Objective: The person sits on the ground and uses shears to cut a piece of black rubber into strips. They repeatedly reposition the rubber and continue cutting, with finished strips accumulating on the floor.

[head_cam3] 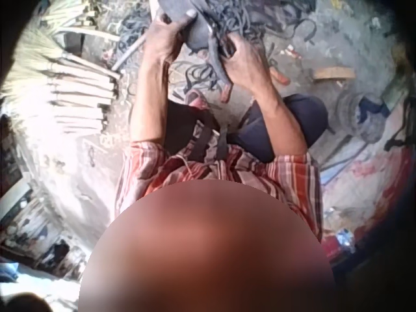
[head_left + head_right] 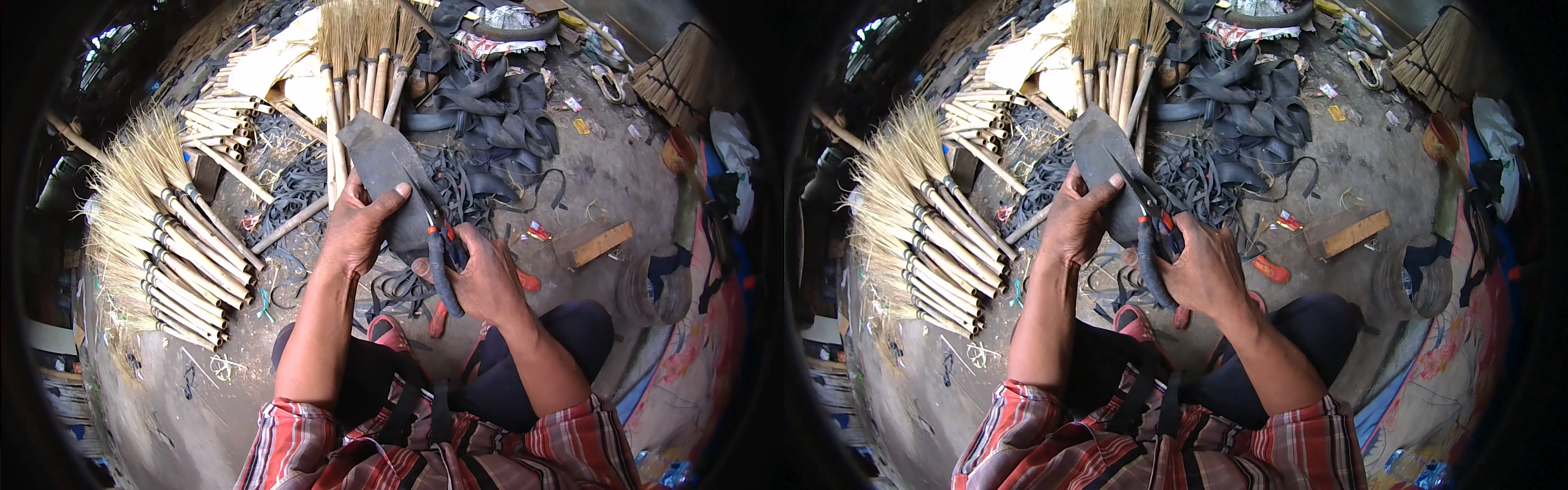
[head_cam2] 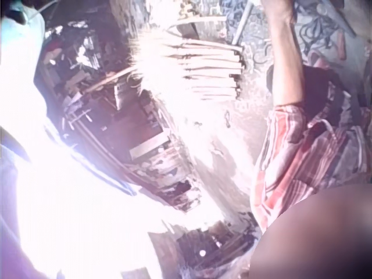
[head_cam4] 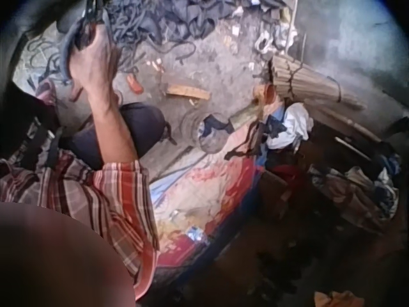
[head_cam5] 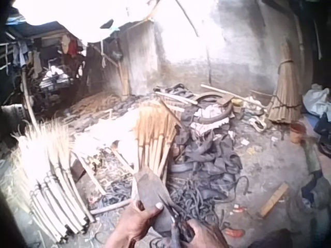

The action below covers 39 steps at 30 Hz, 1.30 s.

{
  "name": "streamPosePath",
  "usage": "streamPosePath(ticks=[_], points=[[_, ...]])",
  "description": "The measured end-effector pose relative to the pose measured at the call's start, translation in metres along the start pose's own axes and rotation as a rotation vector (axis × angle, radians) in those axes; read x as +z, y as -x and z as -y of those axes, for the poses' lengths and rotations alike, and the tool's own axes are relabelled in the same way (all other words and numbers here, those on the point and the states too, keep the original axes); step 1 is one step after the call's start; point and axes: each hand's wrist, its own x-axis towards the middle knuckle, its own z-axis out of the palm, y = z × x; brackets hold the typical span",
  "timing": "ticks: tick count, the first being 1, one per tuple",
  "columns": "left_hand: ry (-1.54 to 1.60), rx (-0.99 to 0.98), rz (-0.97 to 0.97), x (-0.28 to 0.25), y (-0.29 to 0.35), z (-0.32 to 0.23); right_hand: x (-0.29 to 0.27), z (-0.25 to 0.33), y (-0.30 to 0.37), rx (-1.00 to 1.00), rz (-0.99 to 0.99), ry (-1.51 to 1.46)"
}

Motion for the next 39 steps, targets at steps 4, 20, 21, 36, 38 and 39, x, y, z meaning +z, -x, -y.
streamPosePath(ticks=[4,20,21,36,38,39], points=[[-0.067,0.016,0.014,0.003,0.002,0.004,-0.006,0.002,0.000,0.130,0.057,0.023],[-0.086,0.045,0.025,0.001,0.001,0.002,-0.002,-0.002,0.000,-0.008,-0.021,0.135],[-0.081,0.040,0.027,0.001,0.001,0.002,-0.006,-0.002,0.001,0.022,0.011,0.132],[-0.148,0.026,0.012,-0.001,0.001,0.003,0.001,-0.003,0.001,-0.009,-0.019,0.119],[-0.185,-0.001,0.018,0.000,0.003,0.005,-0.002,-0.001,0.000,0.024,0.009,0.158],[-0.208,-0.014,0.019,0.001,0.004,0.005,-0.005,0.002,0.000,0.062,0.047,0.171]])
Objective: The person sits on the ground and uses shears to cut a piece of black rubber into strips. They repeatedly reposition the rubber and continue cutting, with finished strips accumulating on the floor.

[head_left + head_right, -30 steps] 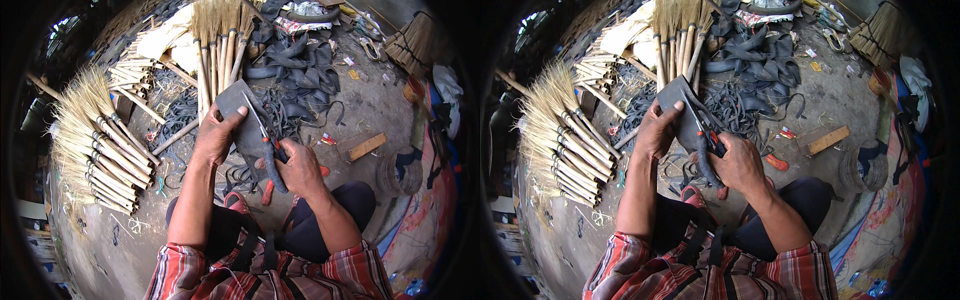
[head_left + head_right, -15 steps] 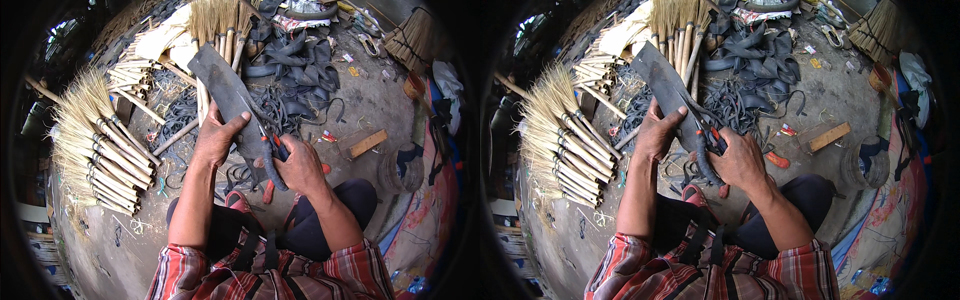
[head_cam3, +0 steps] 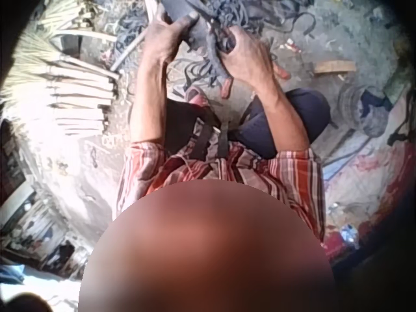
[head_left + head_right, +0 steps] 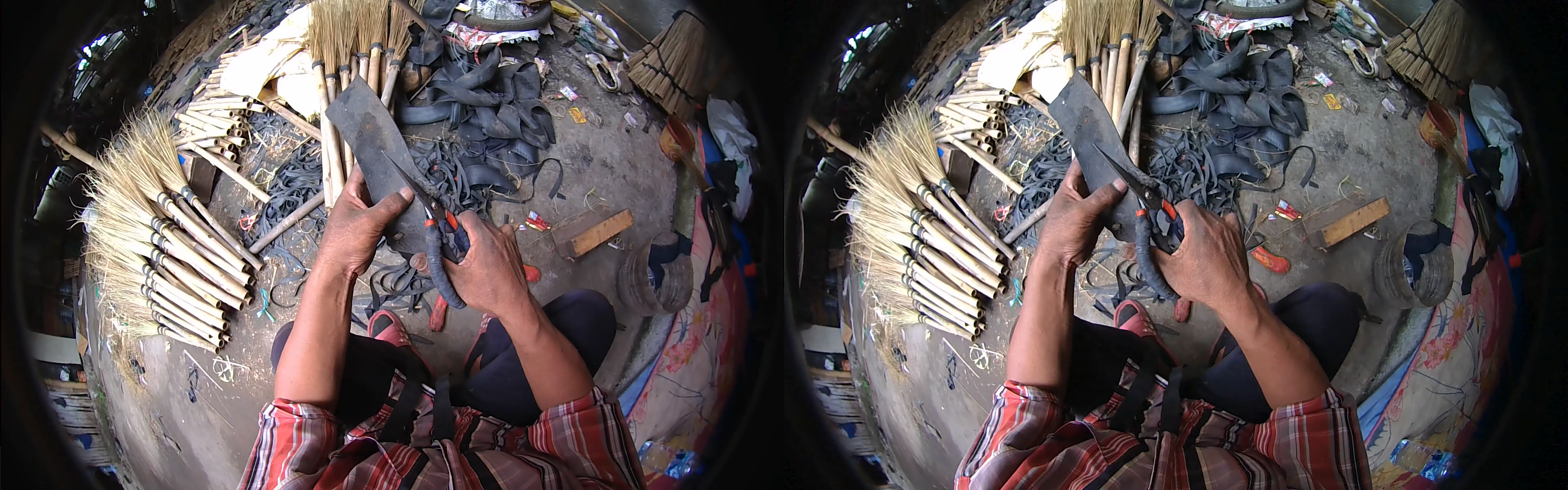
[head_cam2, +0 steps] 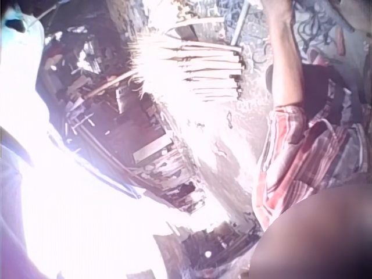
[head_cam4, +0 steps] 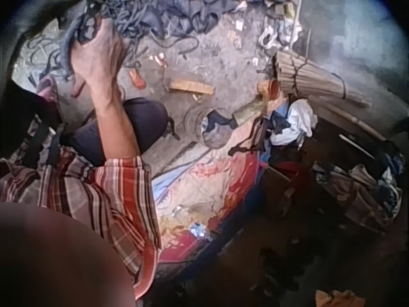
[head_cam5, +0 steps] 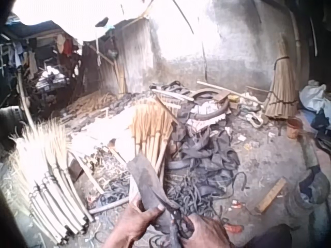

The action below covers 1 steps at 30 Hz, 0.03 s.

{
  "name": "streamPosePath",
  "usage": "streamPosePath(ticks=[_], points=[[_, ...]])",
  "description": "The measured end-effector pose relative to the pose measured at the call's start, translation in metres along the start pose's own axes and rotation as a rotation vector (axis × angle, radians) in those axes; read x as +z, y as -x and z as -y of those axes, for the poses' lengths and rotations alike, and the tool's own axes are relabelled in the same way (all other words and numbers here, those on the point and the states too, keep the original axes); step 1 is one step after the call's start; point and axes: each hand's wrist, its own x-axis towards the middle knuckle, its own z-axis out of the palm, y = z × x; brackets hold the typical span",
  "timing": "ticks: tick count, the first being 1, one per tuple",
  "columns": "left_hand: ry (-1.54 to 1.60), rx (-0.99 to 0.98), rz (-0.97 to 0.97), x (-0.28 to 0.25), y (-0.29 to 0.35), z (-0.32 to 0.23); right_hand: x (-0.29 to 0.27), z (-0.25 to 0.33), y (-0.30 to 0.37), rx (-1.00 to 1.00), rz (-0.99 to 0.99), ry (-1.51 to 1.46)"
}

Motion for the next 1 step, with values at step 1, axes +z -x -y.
streamPosePath(ticks=[1], points=[[-0.012,0.006,0.013,0.0003,0.0001,-0.0008,-0.0054,0.0018,0.0003,0.034,0.043,0.028]])
